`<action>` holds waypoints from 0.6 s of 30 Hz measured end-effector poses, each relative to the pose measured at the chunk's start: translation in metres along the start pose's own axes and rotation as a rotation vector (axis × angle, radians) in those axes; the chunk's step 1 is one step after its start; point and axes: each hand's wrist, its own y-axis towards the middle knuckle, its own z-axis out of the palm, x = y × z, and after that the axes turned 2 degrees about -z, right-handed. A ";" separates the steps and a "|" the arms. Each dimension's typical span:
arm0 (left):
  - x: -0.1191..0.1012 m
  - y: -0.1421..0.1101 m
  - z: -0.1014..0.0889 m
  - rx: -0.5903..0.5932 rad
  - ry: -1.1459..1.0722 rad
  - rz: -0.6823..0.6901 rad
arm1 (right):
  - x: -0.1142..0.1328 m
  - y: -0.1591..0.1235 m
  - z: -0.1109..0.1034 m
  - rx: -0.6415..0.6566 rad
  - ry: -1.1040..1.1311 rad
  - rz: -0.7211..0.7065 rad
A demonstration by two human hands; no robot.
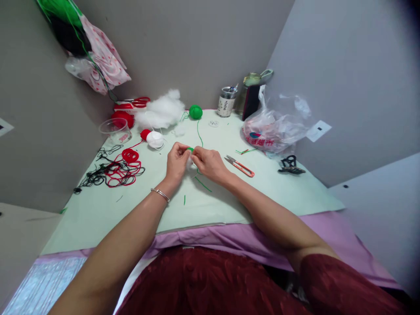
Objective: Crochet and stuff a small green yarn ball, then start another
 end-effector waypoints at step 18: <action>-0.014 -0.006 0.003 0.146 -0.098 -0.071 | -0.013 0.006 -0.009 -0.130 0.131 0.160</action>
